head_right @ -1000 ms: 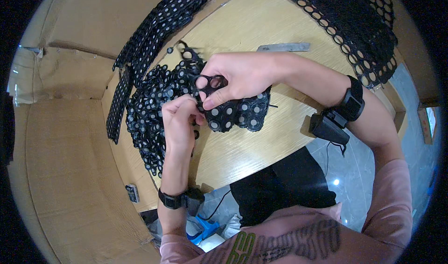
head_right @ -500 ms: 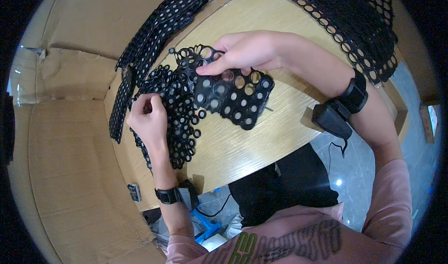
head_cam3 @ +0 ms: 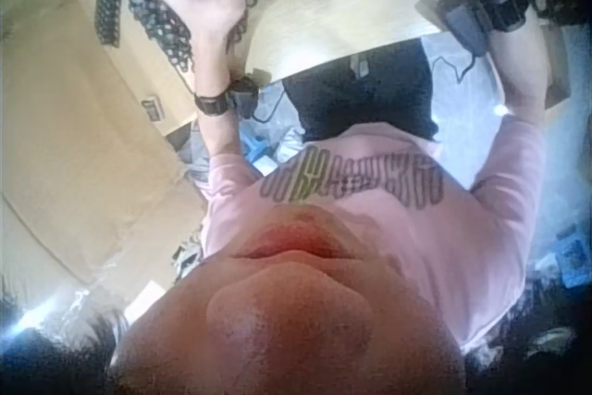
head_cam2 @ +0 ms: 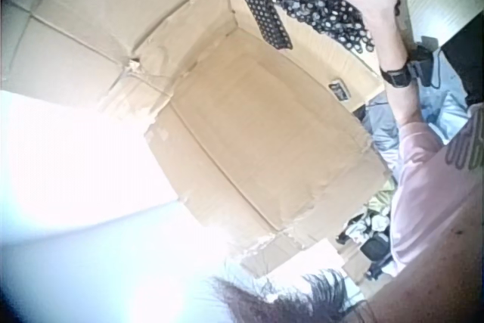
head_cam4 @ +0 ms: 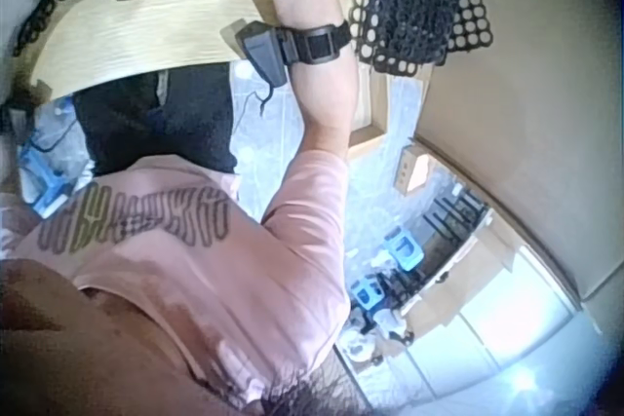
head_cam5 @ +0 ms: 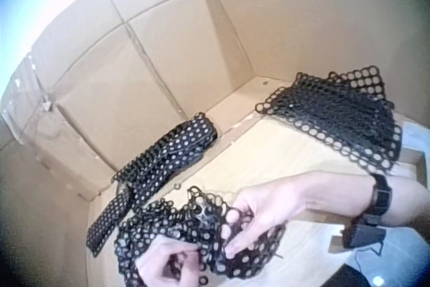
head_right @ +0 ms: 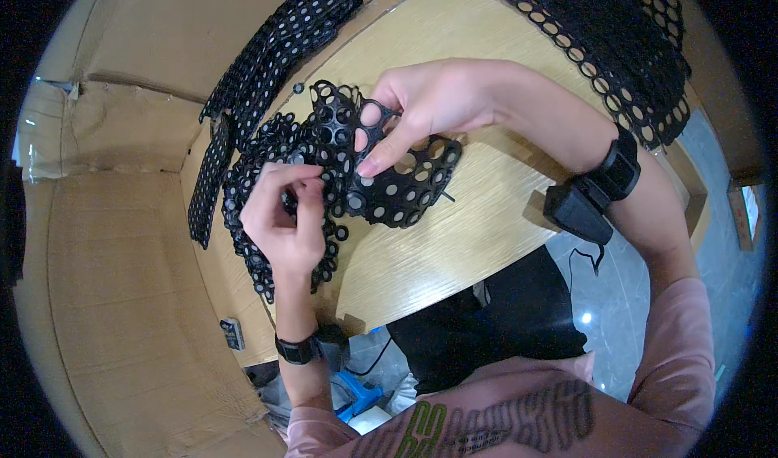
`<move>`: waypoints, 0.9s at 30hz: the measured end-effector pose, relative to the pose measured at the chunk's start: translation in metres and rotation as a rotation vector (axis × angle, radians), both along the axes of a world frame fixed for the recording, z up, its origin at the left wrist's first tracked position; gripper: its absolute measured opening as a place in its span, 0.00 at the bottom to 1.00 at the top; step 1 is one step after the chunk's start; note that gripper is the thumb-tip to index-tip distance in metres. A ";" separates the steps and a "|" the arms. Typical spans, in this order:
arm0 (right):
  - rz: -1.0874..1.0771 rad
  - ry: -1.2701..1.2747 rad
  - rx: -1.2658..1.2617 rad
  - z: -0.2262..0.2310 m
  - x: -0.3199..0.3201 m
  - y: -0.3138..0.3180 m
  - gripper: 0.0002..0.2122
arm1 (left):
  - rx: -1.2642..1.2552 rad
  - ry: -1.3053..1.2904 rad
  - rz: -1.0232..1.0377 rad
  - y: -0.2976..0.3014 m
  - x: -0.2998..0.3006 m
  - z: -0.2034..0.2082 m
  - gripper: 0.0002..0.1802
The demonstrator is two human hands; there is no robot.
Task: Assembling black plastic battery spacer/holder components and trimming them with a small blade.
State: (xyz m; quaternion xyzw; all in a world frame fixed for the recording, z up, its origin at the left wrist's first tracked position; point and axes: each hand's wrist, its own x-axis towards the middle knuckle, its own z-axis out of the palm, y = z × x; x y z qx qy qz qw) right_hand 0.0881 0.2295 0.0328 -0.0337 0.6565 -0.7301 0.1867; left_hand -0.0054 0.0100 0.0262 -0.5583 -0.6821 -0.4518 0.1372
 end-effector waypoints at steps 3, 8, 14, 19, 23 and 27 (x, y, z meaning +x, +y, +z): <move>0.007 0.189 0.140 -0.002 -0.002 -0.002 0.09 | -0.053 -0.139 -0.071 0.002 0.008 -0.002 0.11; -0.009 0.313 0.175 -0.007 -0.003 -0.006 0.09 | -0.170 -0.492 -0.047 0.000 0.014 -0.004 0.10; 0.089 0.302 0.265 -0.003 -0.001 -0.012 0.09 | -0.312 -0.873 -0.169 -0.005 0.007 -0.009 0.06; 0.150 0.372 0.333 -0.006 -0.001 -0.011 0.08 | -0.356 -0.869 -0.184 0.002 0.010 -0.013 0.09; 0.115 0.415 0.320 -0.009 -0.001 -0.016 0.07 | -0.326 -0.891 -0.122 0.004 0.016 -0.014 0.08; 0.120 0.379 0.331 -0.009 0.000 -0.013 0.07 | -0.281 -0.935 -0.091 0.007 0.019 -0.016 0.08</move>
